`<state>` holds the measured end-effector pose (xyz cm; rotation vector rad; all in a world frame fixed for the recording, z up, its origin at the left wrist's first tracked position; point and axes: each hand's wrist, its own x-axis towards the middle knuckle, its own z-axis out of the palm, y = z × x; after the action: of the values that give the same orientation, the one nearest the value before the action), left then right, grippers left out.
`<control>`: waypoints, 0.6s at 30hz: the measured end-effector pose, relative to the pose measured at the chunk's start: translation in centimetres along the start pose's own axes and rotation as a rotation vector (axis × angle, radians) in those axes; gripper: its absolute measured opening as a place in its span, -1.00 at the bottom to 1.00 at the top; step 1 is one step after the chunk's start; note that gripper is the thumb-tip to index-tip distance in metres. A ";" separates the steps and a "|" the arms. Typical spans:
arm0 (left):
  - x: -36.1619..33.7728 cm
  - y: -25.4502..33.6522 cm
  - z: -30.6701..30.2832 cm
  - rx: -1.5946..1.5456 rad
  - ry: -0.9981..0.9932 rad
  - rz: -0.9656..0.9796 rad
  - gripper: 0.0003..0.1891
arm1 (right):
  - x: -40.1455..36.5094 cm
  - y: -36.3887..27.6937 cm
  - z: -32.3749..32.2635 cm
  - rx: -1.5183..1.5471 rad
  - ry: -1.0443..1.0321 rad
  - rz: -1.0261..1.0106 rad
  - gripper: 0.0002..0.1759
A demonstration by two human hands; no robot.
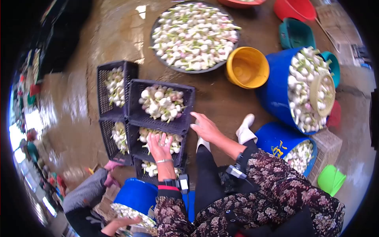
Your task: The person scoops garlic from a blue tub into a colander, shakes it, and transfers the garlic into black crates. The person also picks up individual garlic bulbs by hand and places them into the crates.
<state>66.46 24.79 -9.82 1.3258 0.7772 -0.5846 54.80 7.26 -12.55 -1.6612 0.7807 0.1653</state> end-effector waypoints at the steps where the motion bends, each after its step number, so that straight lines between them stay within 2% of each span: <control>1: -0.8 -0.8 0.4 0.040 -0.093 -0.008 -0.40 | -1.6 1.9 -1.9 0.000 0.024 0.057 -0.39; 3: -3.4 -3.3 3.0 0.109 -0.239 -0.073 -0.44 | -4.9 5.9 -6.5 0.023 0.163 0.249 -0.48; 5: -6.8 -6.4 7.5 0.207 -0.457 -0.108 -0.51 | -8.8 10.6 -11.7 0.082 0.430 0.277 -0.57; 7: -11.0 -9.6 12.9 0.424 -0.673 -0.105 -0.50 | -12.8 15.2 -17.3 -0.028 0.719 0.218 -0.61; 8: -13.2 -11.4 15.6 0.545 -0.806 -0.088 -0.52 | -15.0 16.2 -20.5 -0.031 0.793 0.318 -0.63; 9: -14.8 -14.0 17.3 0.607 -0.983 -0.028 -0.50 | -17.0 16.9 -24.0 -0.029 0.855 0.409 -0.64; 11: -19.6 -17.7 22.6 0.744 -1.219 -0.054 -0.37 | -21.0 19.1 -30.3 -0.012 0.953 0.548 -0.62; 12: -21.0 -20.0 24.9 0.851 -1.334 -0.041 -0.33 | -22.8 20.7 -32.9 0.032 0.995 0.533 -0.58; 13: -22.2 -22.4 27.1 0.932 -1.384 -0.021 -0.29 | -24.0 22.0 -35.3 0.075 1.038 0.512 -0.53; 14: -23.3 -24.8 29.1 0.970 -1.378 0.053 -0.22 | -25.0 23.4 -37.2 0.040 1.017 0.574 -0.46; 15: -23.3 -27.6 31.0 1.103 -1.400 0.203 -0.17 | -25.9 24.5 -38.9 0.004 0.990 0.635 -0.38; 16: -24.0 -29.3 33.0 1.182 -1.339 0.207 -0.13 | -26.7 25.3 -40.1 0.001 0.938 0.663 -0.24; 18: -24.4 -32.7 36.5 1.323 -1.239 0.215 -0.06 | -27.5 27.3 -41.8 0.082 0.904 0.687 -0.21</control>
<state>32.22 -17.93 -8.98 1.7199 -0.9568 -1.6337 5.52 -21.20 -10.15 -1.2888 2.0000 -0.1635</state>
